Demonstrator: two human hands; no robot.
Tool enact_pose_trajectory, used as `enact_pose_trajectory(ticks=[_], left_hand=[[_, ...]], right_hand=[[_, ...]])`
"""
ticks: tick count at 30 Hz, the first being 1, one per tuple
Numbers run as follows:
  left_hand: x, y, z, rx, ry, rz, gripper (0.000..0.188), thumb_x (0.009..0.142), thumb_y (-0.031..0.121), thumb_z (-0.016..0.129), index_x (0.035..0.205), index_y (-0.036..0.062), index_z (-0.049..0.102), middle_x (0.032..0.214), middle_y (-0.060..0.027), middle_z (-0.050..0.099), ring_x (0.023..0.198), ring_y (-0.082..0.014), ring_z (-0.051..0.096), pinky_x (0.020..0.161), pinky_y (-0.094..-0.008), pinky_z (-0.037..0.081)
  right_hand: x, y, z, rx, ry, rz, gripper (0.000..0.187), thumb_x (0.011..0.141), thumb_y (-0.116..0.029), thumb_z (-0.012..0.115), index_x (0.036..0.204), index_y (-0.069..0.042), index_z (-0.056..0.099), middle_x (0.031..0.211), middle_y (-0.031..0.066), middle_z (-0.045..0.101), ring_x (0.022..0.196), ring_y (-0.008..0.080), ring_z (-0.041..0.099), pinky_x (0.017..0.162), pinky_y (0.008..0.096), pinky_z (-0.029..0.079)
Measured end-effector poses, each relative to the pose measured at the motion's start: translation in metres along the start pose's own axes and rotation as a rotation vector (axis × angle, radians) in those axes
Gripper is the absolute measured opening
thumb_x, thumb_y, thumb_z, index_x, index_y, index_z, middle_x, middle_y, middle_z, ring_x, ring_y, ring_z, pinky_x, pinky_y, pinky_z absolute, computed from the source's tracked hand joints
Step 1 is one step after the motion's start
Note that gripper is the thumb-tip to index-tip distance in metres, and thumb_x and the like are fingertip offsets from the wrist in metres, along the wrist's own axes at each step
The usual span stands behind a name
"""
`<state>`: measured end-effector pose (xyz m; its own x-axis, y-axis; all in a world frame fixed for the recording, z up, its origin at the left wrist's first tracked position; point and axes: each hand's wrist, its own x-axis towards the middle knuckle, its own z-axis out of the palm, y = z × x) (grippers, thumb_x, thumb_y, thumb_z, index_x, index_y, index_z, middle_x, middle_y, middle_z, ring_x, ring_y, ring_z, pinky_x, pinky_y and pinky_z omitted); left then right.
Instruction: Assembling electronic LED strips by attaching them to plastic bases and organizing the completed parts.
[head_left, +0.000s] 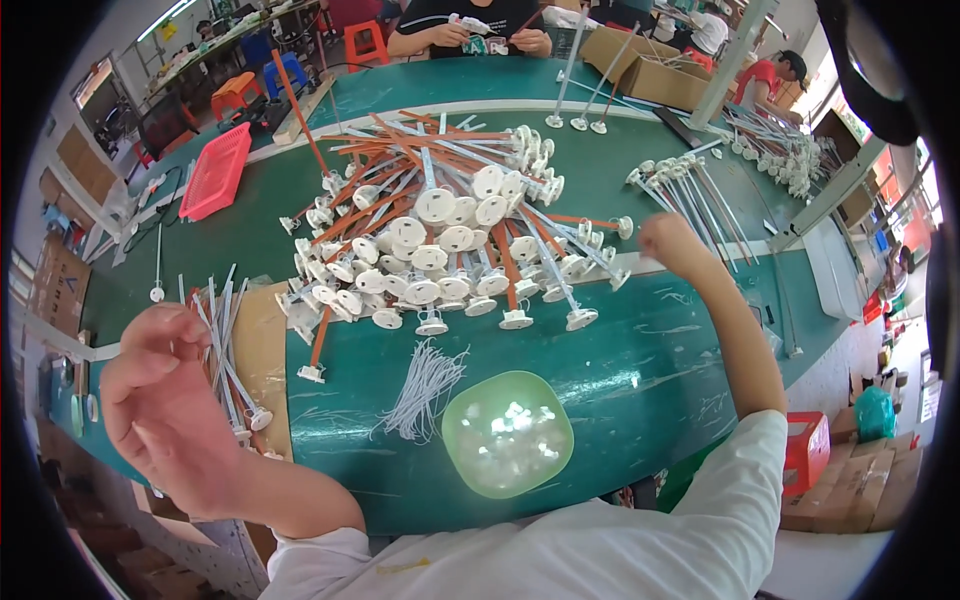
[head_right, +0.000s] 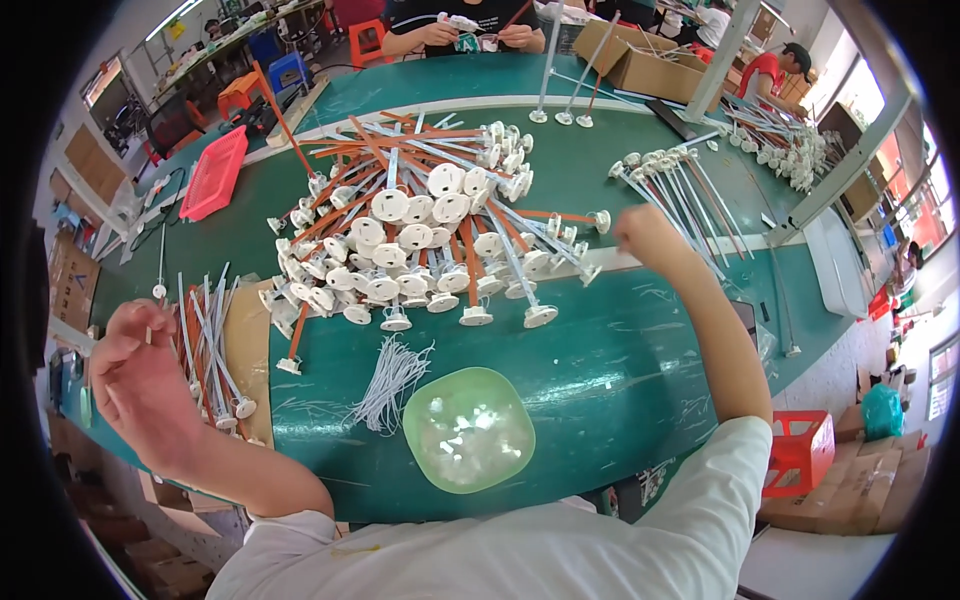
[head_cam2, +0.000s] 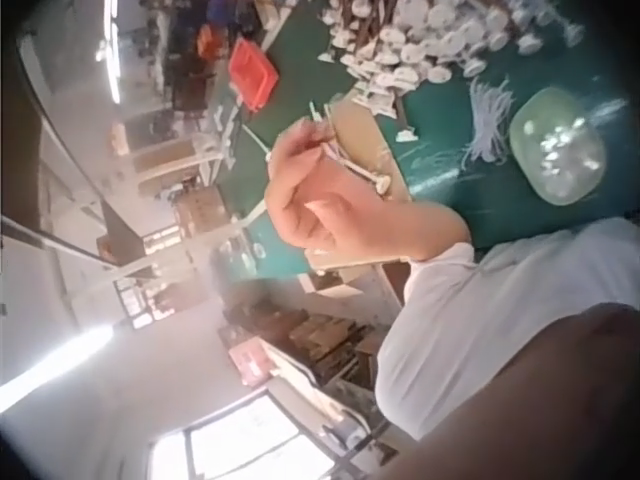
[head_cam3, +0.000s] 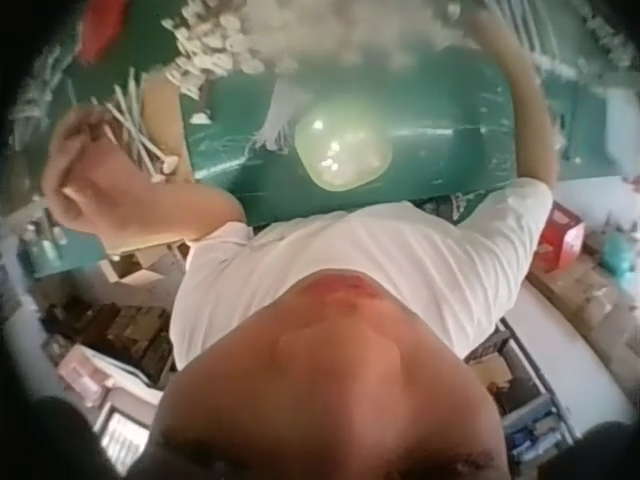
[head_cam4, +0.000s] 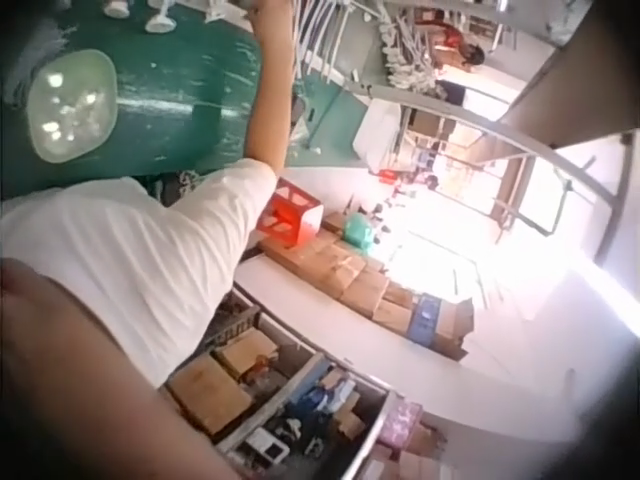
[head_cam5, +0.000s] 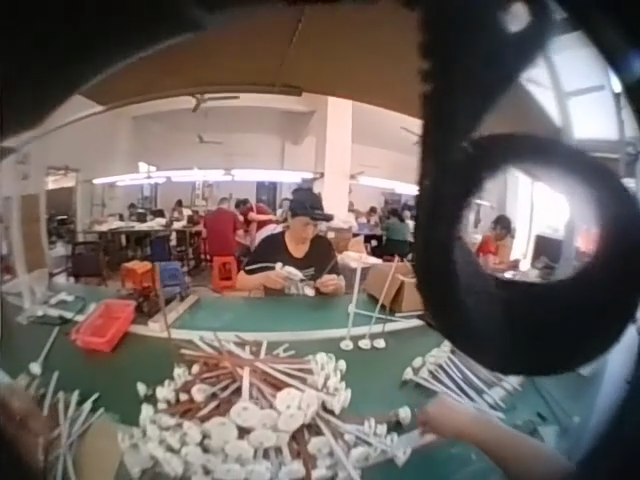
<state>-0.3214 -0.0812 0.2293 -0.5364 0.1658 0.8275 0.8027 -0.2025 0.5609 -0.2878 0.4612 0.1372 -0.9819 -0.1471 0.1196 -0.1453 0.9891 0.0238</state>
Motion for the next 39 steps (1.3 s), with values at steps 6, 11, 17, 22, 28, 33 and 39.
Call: enact_pose_trajectory(ticks=[6, 11, 17, 22, 28, 33, 39], left_hand=[[-0.005, 0.012, -0.028, -0.106, -0.009, 0.033, 0.04, 0.095, 0.039, 0.043, 0.116, 0.0053, 0.05, 0.124, -0.0195, 0.047, 0.101, -0.0287, 0.04, 0.088, -0.0439, 0.03], [0.004, 0.012, -0.021, -0.11, -0.063, -0.003, 0.036, 0.095, 0.035, 0.042, 0.113, 0.0057, 0.052, 0.117, -0.0149, 0.045, 0.1, -0.0272, 0.035, 0.091, -0.0449, 0.027], [0.001, 0.008, -0.012, 0.047, -0.061, 0.015, 0.035, 0.094, 0.034, 0.046, 0.11, 0.0038, 0.051, 0.113, -0.0148, 0.046, 0.097, -0.0262, 0.037, 0.087, -0.0441, 0.029], [0.001, 0.007, -0.008, 0.141, -0.124, 0.0, 0.036, 0.094, 0.035, 0.051, 0.107, 0.0012, 0.051, 0.11, -0.0177, 0.051, 0.093, -0.0267, 0.043, 0.082, -0.0425, 0.034], [0.014, 0.004, 0.016, 0.345, 0.022, 0.144, 0.044, 0.082, 0.038, 0.069, 0.088, -0.004, 0.058, 0.081, -0.0219, 0.064, 0.065, -0.0269, 0.055, 0.059, -0.035, 0.043], [0.018, 0.006, 0.019, 0.345, -0.076, 0.214, 0.041, 0.078, 0.033, 0.072, 0.09, -0.0045, 0.059, 0.08, -0.0211, 0.065, 0.067, -0.0272, 0.058, 0.06, -0.0348, 0.045], [0.018, 0.008, 0.051, 0.345, 0.03, 0.146, 0.034, 0.071, 0.025, 0.074, 0.085, -0.005, 0.063, 0.077, -0.0189, 0.067, 0.068, -0.0276, 0.062, 0.063, -0.0346, 0.047]], right_hand=[[-0.02, -0.025, -0.025, 0.206, -0.648, 0.194, 0.023, 0.064, -0.005, 0.076, 0.087, -0.006, 0.075, 0.084, 0.014, 0.071, 0.073, 0.027, 0.068, 0.072, 0.0346, 0.053], [0.026, -0.04, -0.054, 0.022, -0.492, -0.109, 0.015, 0.067, -0.013, 0.075, 0.081, -0.008, 0.074, 0.08, 0.011, 0.07, 0.068, 0.0248, 0.067, 0.067, 0.0365, 0.051], [0.164, -0.123, -0.078, 0.091, 0.001, -0.031, 0.031, 0.083, -0.03, 0.069, 0.07, -0.002, 0.067, 0.06, 0.0134, 0.06, 0.055, 0.0284, 0.056, 0.054, 0.038, 0.044], [0.207, -0.194, -0.07, 0.102, 0.122, -0.213, 0.034, 0.084, -0.038, 0.067, 0.075, -0.005, 0.069, 0.066, 0.0132, 0.064, 0.065, 0.0307, 0.063, 0.063, 0.0392, 0.049], [0.177, -0.217, -0.076, 0.121, -0.006, -0.198, 0.034, 0.084, -0.039, 0.067, 0.085, -0.006, 0.07, 0.075, 0.013, 0.067, 0.075, 0.0322, 0.065, 0.07, 0.0408, 0.051], [0.15, -0.213, -0.064, 0.214, 0.108, -0.292, 0.03, 0.082, -0.033, 0.069, 0.087, -0.003, 0.069, 0.083, 0.0134, 0.067, 0.078, 0.0314, 0.065, 0.071, 0.0422, 0.051], [0.137, -0.221, -0.051, 0.183, 0.241, -0.221, 0.025, 0.078, -0.023, 0.07, 0.091, -0.002, 0.067, 0.08, 0.0118, 0.063, 0.077, 0.0301, 0.065, 0.069, 0.0421, 0.053]])
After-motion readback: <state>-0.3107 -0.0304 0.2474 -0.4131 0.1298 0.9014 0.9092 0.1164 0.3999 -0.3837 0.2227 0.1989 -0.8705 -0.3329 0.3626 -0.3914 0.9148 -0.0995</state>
